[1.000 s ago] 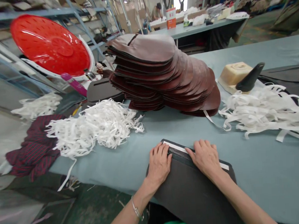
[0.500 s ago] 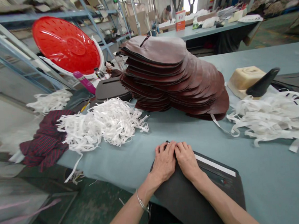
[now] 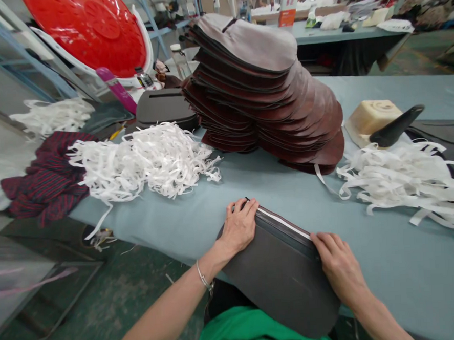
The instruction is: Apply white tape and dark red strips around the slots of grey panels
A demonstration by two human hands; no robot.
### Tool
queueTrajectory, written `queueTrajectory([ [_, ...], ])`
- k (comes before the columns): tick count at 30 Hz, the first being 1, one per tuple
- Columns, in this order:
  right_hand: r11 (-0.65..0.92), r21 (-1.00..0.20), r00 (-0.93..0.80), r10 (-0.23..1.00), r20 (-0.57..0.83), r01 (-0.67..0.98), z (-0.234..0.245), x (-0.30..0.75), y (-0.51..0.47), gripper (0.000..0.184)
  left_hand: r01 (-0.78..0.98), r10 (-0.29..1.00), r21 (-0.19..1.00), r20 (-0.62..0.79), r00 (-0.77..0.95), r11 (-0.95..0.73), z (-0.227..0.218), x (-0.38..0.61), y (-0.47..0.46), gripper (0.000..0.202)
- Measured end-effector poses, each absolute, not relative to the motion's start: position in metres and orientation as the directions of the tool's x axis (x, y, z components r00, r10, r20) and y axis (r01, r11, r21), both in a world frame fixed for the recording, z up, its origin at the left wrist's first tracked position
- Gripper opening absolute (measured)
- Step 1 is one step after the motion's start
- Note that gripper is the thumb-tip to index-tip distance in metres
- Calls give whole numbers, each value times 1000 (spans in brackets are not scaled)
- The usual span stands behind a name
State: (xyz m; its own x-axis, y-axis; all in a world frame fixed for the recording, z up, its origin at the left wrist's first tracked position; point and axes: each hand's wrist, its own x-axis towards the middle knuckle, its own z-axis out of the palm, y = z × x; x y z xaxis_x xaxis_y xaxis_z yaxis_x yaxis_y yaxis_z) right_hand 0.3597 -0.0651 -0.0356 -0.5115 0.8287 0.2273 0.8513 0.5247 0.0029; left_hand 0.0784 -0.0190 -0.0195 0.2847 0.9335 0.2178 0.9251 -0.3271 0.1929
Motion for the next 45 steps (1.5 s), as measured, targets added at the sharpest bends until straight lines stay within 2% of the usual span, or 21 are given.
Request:
queueTrajectory([
  [4,510,-39,-489,842,229,860,-39,405,-84,32,925,933,195,225,283,-327,-20,78,-20,44],
  [7,467,-81,-441,869,225,880,-32,409,-78,23,925,929,191,240,282,-330,-20,78,-20,46],
  [14,468,-217,-418,876,240,857,-15,326,-26,23,876,905,268,263,333,-400,-18,101,-29,38],
  [20,460,-75,-456,888,58,885,-13,269,0,20,879,912,280,262,317,-386,-23,113,-37,30],
  [26,425,-30,-425,905,16,905,-14,264,9,20,874,910,285,257,325,-392,-24,111,-36,29],
  [30,370,-57,-370,929,10,927,-14,271,19,17,871,910,291,255,328,-396,-21,111,-37,29],
  [32,401,-113,-403,915,11,909,-14,275,20,17,873,912,292,252,324,-391,-20,112,-37,29],
  [35,457,-211,-452,889,76,864,-18,274,15,17,879,918,292,246,311,-376,-20,112,-37,31],
  [37,456,-229,-439,890,122,860,-22,269,8,19,885,924,293,240,299,-363,-20,112,-37,36],
  [41,477,-122,-456,875,164,871,-27,264,-10,21,892,927,275,215,306,-358,-20,113,-36,45],
  [45,502,-23,-490,853,180,865,-26,276,-23,20,898,927,255,211,311,-359,-19,115,-37,42],
])
